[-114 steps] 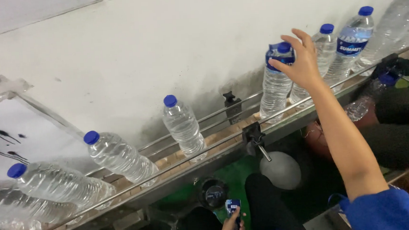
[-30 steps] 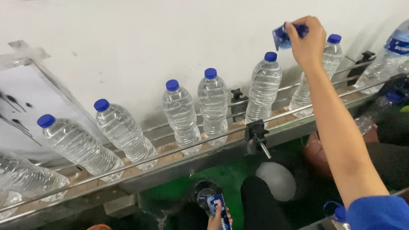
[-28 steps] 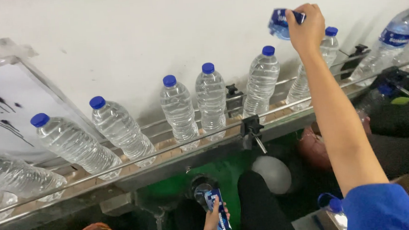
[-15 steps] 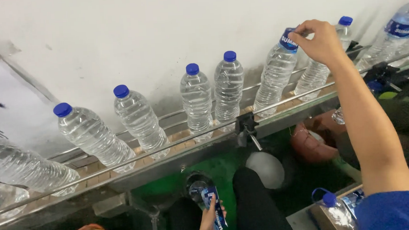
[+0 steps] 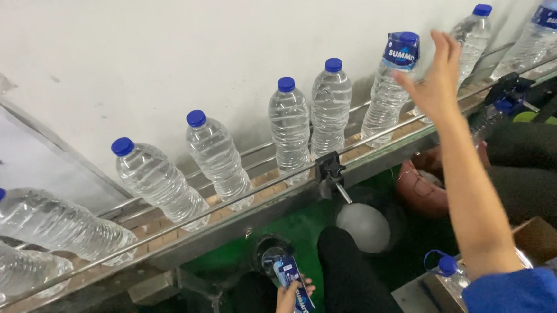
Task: Manually applying plastic labels to the necks of water bottles on a production line conveyor belt.
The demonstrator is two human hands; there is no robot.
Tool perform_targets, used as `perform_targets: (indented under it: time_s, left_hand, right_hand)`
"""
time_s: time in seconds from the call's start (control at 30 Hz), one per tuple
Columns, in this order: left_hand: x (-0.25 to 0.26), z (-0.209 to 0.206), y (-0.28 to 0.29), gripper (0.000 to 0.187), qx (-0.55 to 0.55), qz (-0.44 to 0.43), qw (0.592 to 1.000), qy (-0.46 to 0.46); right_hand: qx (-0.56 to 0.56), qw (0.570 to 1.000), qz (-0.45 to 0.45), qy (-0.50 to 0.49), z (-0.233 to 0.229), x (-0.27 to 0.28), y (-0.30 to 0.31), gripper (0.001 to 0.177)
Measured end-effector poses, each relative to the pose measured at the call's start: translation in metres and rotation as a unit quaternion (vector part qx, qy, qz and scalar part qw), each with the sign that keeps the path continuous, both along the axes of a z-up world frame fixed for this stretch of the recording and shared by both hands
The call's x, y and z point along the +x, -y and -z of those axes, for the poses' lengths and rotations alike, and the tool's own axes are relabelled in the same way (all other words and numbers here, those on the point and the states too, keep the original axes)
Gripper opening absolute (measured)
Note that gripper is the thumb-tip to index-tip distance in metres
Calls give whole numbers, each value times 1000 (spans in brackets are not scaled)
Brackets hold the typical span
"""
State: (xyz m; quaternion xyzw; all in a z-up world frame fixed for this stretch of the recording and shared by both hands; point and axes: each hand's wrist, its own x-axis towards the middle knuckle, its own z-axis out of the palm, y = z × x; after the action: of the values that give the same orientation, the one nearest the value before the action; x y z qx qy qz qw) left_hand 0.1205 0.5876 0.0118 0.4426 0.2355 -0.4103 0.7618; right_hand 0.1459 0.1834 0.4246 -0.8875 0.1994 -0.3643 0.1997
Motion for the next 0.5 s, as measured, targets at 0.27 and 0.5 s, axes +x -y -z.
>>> perform_targets:
  time_s: [0.27,0.5]
  left_hand:
    - [13,-80,-25,47,65,64,995,-32]
    - [17,-186,-30,50,62,-26,998,15]
  right_hand:
    - [345,898,-198,-186,139,-67,-210,32]
    - [225,842,-355,-339,167,-56,-257,29]
